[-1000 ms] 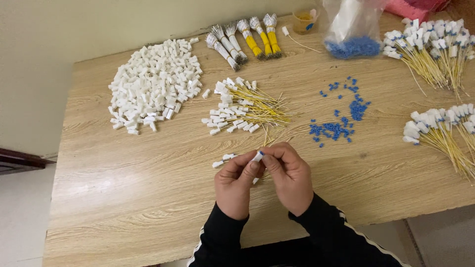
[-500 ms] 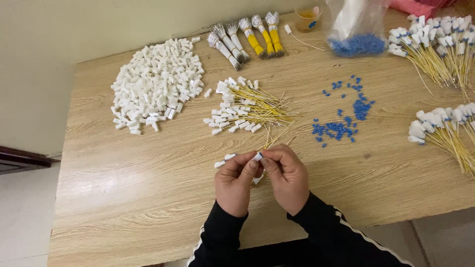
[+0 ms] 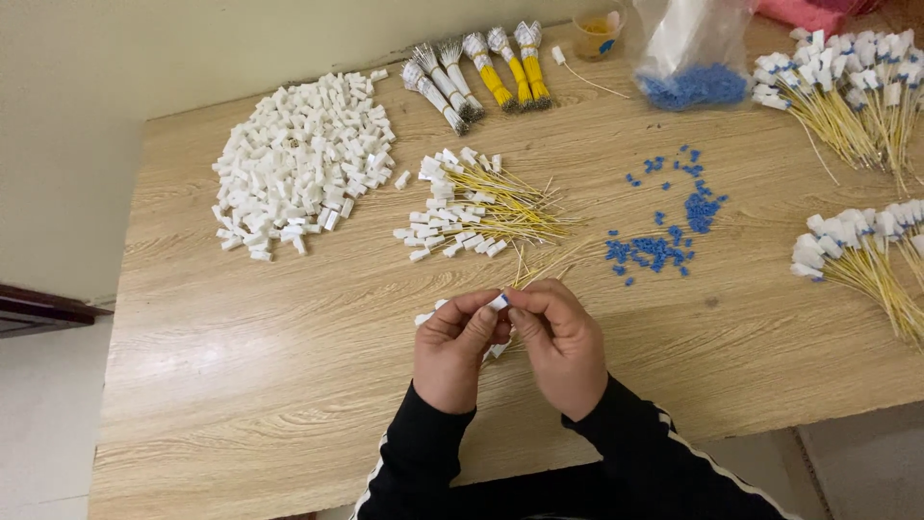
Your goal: Assembling small blue caps onto white plastic components attached to yellow sticks
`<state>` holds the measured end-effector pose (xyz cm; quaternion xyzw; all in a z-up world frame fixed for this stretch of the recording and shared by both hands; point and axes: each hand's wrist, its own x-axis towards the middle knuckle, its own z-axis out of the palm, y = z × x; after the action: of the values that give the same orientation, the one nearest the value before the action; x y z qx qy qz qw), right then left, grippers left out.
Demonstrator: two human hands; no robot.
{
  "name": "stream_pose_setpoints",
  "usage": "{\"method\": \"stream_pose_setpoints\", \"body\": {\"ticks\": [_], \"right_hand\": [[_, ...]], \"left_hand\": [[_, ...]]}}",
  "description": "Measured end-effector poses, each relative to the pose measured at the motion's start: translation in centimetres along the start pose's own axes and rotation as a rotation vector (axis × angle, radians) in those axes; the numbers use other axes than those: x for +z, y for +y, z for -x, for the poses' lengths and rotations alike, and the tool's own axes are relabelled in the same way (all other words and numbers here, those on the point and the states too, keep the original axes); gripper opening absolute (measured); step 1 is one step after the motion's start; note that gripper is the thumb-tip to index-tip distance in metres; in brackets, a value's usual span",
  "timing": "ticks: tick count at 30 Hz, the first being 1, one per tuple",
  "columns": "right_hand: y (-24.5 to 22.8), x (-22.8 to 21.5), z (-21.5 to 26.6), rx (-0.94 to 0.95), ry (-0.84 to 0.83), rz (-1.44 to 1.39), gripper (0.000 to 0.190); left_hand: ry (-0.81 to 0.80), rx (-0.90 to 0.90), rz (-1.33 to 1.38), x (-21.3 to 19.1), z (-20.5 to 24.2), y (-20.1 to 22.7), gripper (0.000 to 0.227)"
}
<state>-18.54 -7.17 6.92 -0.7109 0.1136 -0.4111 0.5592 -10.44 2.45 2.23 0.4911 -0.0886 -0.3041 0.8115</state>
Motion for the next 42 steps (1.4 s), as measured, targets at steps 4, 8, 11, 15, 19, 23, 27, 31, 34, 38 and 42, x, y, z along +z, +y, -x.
{"method": "stream_pose_setpoints", "body": {"ticks": [4, 8, 11, 15, 19, 23, 27, 31, 34, 38, 42], "right_hand": [[-0.5, 0.2, 0.0, -0.052, -0.022, 0.081, 0.013], [-0.4, 0.3, 0.0, -0.02, -0.036, 0.099, 0.015], [0.8, -0.5, -0.2, 0.049, -0.111, 0.161, 0.018], [2.1, -2.9, -1.0, 0.135, -0.132, 0.321, 0.018], [5.1, -7.4, -0.5, 0.205, -0.074, 0.38, 0.021], [8.8, -12.0, 0.2, 0.17, 0.017, 0.788, 0.026], [11.8, -15.2, 0.6, 0.314, -0.02, 1.033, 0.018], [14.1, -16.4, 1.6, 0.227, 0.041, 1.115, 0.019], [12.5, -15.8, 1.2, 0.341, -0.019, 1.139, 0.021], [11.1, -15.1, 0.2, 0.399, -0.113, 1.071, 0.022], [11.0, -14.6, 0.1, 0.38, -0.148, 1.101, 0.024]], "left_hand": [[0.008, 0.037, -0.098, 0.0, 0.1, 0.4, 0.022], [0.023, 0.102, -0.279, 0.3, 0.3, 2.1, 0.02], [0.02, 0.136, -0.617, -0.3, -0.2, 3.9, 0.019], [-0.125, 0.25, -1.151, -2.8, -2.7, 4.2, 0.02], [-0.091, 0.353, -1.254, -6.0, -6.8, 3.5, 0.015], [0.147, 0.727, -1.565, -9.3, -14.0, 0.6, 0.026], [0.022, 0.821, -1.712, -5.7, -15.6, 1.1, 0.029], [-0.097, 0.79, -1.812, -3.0, -16.2, 0.5, 0.028], [-0.171, 0.724, -1.917, -2.9, -17.0, -0.1, 0.023], [-0.173, 0.8, -1.827, -3.8, -17.5, -0.5, 0.024], [-0.108, 0.776, -1.46, -3.6, -16.4, 0.2, 0.021]]}}
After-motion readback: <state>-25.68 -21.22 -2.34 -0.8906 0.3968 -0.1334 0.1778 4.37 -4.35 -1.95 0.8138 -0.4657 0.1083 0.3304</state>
